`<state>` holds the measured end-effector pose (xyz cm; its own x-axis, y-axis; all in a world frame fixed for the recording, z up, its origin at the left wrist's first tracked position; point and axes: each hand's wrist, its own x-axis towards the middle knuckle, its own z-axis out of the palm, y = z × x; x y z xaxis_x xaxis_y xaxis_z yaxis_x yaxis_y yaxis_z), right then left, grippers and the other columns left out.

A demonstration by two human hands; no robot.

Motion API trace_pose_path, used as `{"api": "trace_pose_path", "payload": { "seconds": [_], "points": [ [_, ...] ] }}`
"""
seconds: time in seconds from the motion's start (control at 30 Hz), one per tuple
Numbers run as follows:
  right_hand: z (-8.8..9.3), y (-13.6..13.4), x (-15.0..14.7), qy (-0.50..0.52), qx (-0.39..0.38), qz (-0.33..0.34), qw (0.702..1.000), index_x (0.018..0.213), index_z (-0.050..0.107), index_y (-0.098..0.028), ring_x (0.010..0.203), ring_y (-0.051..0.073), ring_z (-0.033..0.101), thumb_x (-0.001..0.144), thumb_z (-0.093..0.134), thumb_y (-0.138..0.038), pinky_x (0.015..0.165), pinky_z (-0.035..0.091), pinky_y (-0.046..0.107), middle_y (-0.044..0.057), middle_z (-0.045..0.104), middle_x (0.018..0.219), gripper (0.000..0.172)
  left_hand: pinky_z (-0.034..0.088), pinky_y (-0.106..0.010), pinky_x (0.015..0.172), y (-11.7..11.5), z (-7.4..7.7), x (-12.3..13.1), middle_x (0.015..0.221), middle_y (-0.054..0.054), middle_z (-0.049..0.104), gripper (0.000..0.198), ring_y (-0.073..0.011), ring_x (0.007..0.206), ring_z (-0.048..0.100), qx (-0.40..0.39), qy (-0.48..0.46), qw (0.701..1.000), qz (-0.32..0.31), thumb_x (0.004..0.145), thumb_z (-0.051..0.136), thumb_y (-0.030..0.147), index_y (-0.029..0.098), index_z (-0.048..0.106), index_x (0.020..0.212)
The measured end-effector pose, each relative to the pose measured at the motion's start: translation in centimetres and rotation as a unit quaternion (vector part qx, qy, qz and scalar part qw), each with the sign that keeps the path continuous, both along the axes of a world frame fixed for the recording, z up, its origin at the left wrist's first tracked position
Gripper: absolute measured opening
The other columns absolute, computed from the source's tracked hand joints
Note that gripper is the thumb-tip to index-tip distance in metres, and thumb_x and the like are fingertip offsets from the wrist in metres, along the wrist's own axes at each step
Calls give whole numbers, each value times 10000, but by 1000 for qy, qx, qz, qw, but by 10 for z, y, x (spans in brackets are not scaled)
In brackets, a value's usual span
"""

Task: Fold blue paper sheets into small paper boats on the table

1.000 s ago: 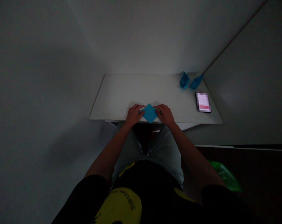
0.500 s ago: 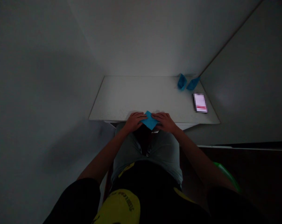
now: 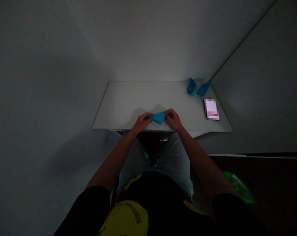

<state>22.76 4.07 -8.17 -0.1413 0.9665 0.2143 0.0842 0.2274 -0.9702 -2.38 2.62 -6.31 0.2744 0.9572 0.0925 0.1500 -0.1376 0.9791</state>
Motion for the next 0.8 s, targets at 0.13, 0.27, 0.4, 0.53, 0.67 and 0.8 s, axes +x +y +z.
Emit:
{"api": "trace_pose_path", "payload": {
  "seconds": [0.13, 0.27, 0.4, 0.53, 0.67, 0.8],
  "points": [
    [-5, -2, 1, -31, 4, 4, 999, 945, 618, -254, 780, 189, 636, 923, 663, -474, 777, 537, 356, 4, 660, 845, 225, 572, -341, 898, -3, -2, 4, 1023, -72, 799, 235, -209, 935, 731, 11, 61, 998, 15, 938, 739, 407, 193, 793, 1018],
    [-2, -10, -4, -46, 20, -48, 998, 1072, 622, -255, 779, 178, 622, 945, 627, -415, 762, 535, 350, 31, 671, 1012, 205, 559, -327, 873, -2, -5, 13, 1058, -47, 769, 328, -180, 892, 725, 18, 69, 994, 77, 864, 809, 284, 212, 725, 1173],
    [4, -20, -20, -83, 49, -105, 990, 1242, 597, -257, 721, 171, 559, 959, 688, -474, 682, 502, 324, 18, 630, 957, 369, 550, -305, 784, -2, -7, 20, 1103, -47, 740, 503, -161, 824, 713, -18, 48, 992, 113, 869, 802, 273, 225, 632, 1340],
    [5, -25, -38, -122, 21, -48, 991, 1434, 549, -251, 757, 201, 626, 993, 657, -590, 707, 515, 340, 15, 679, 916, 566, 543, -311, 829, -7, -5, 20, 1032, -27, 750, 441, -180, 895, 703, 15, 93, 992, 87, 887, 785, 293, 233, 680, 1311],
    [6, -25, -43, -185, -14, -22, 982, 1435, 605, -242, 849, 245, 703, 992, 638, -653, 766, 546, 367, 49, 761, 969, 605, 537, -307, 801, -10, -2, 16, 977, -16, 755, 506, -176, 848, 684, 34, 140, 989, 29, 877, 821, 381, 233, 711, 1348],
    [8, -24, -38, -213, -23, 8, 977, 1439, 645, -230, 849, 248, 722, 1019, 593, -655, 800, 564, 375, 57, 786, 969, 600, 557, -323, 866, -10, -1, 11, 1026, -33, 783, 581, -184, 892, 708, 43, 139, 989, -13, 875, 835, 425, 225, 706, 1405]
  ]
}}
